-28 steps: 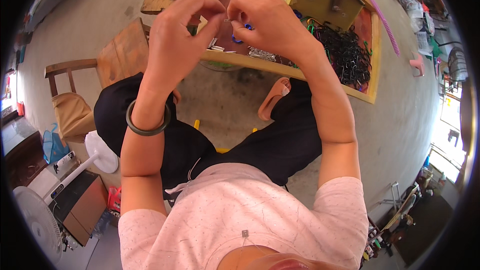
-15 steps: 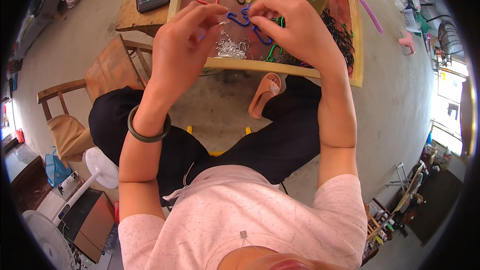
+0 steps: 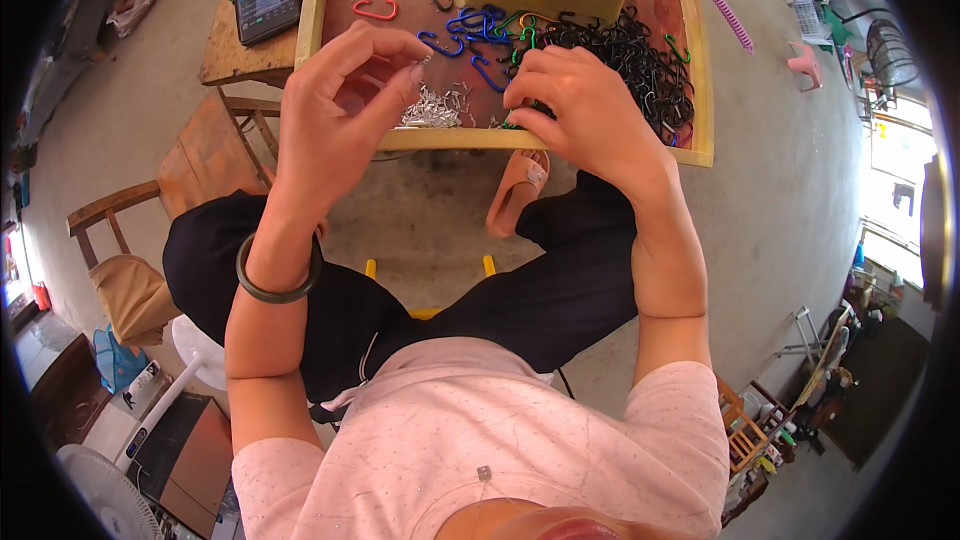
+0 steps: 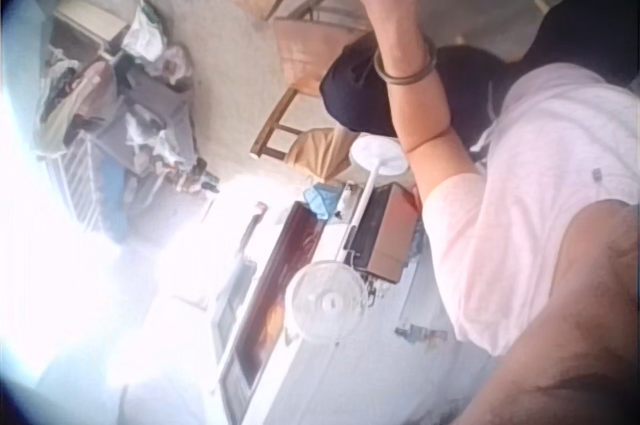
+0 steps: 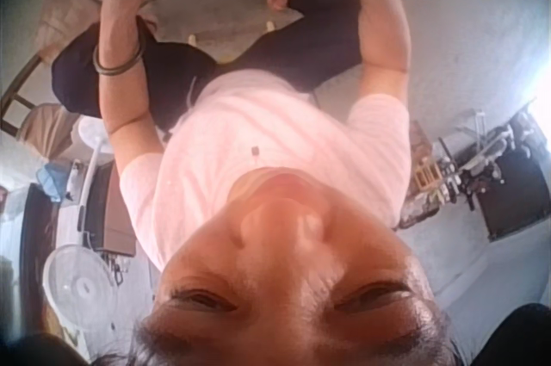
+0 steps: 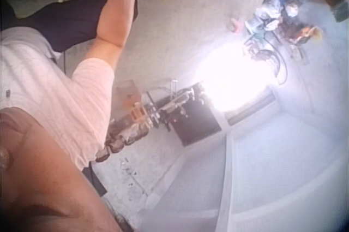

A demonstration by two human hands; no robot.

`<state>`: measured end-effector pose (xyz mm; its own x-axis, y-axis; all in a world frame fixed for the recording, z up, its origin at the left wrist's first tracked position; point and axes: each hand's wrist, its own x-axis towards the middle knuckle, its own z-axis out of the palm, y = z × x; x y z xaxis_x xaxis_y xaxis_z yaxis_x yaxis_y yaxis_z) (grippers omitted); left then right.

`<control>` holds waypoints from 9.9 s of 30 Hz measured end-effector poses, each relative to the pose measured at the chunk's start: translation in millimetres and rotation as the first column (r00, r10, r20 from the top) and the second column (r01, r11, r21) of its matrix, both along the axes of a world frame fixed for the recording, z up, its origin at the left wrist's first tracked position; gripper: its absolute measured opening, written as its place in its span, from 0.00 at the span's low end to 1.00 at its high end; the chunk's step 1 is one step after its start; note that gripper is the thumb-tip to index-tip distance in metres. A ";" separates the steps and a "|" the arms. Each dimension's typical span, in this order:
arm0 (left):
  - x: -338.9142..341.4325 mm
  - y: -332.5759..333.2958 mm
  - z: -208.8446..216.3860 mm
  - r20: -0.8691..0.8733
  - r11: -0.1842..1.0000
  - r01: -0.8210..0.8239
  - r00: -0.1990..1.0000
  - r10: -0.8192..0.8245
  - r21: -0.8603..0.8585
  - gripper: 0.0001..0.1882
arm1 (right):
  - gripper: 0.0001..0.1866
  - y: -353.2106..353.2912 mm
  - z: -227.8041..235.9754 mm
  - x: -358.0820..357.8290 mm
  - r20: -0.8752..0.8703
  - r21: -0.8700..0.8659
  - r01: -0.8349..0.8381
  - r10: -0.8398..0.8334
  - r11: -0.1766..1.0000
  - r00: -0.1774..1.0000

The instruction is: The person assembles carabiner clips by attaching small metal gate components to carabiner bodies and securing them with a tabletop pressing tool.

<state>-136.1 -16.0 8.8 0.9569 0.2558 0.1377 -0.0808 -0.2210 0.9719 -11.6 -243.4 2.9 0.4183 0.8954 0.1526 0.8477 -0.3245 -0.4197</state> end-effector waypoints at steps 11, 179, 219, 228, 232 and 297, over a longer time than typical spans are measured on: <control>-6.4 8.5 -1.9 0.020 0.995 -0.012 1.000 0.010 0.102 0.06 | 0.05 -6.4 16.3 7.3 0.019 -0.243 0.110 -0.108 0.964 0.994; -4.7 7.5 -5.9 0.484 0.669 -0.341 0.875 -0.031 0.660 0.10 | 0.09 67.8 18.7 -7.0 -0.833 0.173 0.254 0.004 0.952 0.553; -3.1 3.9 -9.4 0.062 0.959 -0.059 0.995 0.079 -0.278 0.05 | 0.07 78.5 20.8 -17.6 -0.392 0.593 0.184 0.082 0.784 0.916; 7.2 -4.6 -6.4 0.066 0.981 -0.086 0.993 0.099 -0.172 0.26 | 0.06 69.0 46.5 41.3 -0.587 0.326 0.396 -0.145 0.858 0.796; 5.3 2.8 -2.5 0.043 0.968 -0.138 0.988 0.150 -0.209 0.25 | 0.08 75.3 59.9 78.5 -0.461 0.259 0.454 -0.304 0.852 0.834; 28.5 -3.5 2.1 -0.063 0.957 0.018 0.997 -0.038 -0.290 0.11 | 0.10 54.1 12.9 26.2 -0.824 0.236 0.291 0.032 0.927 0.565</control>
<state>-107.6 -19.6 10.8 0.9687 0.2481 -0.0030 -0.0153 0.0718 0.9973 14.7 -189.3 15.8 0.6152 0.7865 -0.0547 0.0608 -0.1165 -0.9913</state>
